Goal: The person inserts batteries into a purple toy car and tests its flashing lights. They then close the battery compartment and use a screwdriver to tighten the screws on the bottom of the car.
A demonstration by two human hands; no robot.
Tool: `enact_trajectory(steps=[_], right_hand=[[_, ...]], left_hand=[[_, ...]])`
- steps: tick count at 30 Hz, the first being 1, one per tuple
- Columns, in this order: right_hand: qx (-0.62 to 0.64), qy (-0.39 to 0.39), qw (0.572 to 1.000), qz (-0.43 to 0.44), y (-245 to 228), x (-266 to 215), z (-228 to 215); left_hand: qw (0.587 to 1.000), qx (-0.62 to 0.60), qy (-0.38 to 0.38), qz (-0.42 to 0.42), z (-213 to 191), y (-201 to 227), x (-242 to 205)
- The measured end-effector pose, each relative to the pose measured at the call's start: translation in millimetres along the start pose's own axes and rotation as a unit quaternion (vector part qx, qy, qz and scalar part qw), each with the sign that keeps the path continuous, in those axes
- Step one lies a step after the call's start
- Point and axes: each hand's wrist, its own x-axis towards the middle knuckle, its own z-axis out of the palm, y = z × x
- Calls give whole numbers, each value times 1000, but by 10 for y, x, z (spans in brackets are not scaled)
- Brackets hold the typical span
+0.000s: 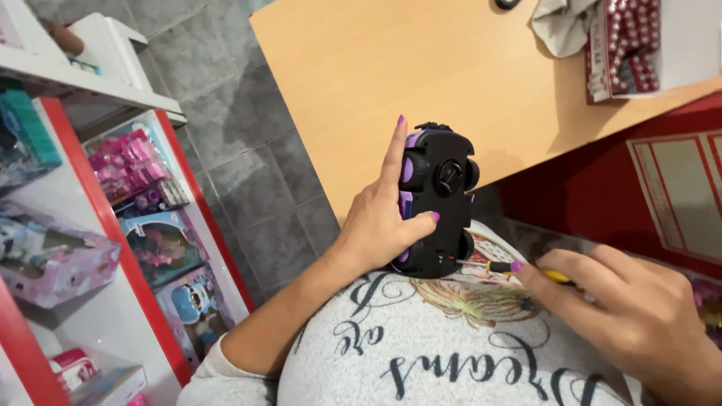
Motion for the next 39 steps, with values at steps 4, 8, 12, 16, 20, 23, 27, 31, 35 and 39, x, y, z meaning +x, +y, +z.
enact_trajectory(steps=[4, 8, 12, 16, 20, 23, 27, 31, 35, 39], right_hand=[[13, 6, 997, 82, -180, -54, 91], [16, 23, 991, 130, -363, -7, 115], [22, 11, 996, 83, -492, 14, 84], [14, 5, 999, 42, -490, -35, 104], [-50, -23, 998, 9, -552, -21, 93], [-100, -50, 994, 2, -661, 56, 58], [-149, -109, 983, -11, -709, 21, 61], [-172, -101, 980, -21, -768, 87, 74], [-206, -162, 965, -11, -781, 27, 120], [-197, -162, 967, -28, -744, 19, 131]], left_hand=[[999, 0, -14, 35, -37, -85, -21], [998, -1, -48, 36, -84, -90, -37], [996, 8, -73, 46, -95, -149, -37], [995, 12, -79, 64, -81, -201, -59], [995, 20, -73, 65, -82, -249, -87], [996, 25, -57, 70, -80, -297, -121], [996, 21, -41, 71, -79, -334, -153], [996, 19, -37, 74, -70, -361, -146], [997, 15, -37, 72, -74, -339, -116], [996, 17, -40, 78, -71, -315, -78]])
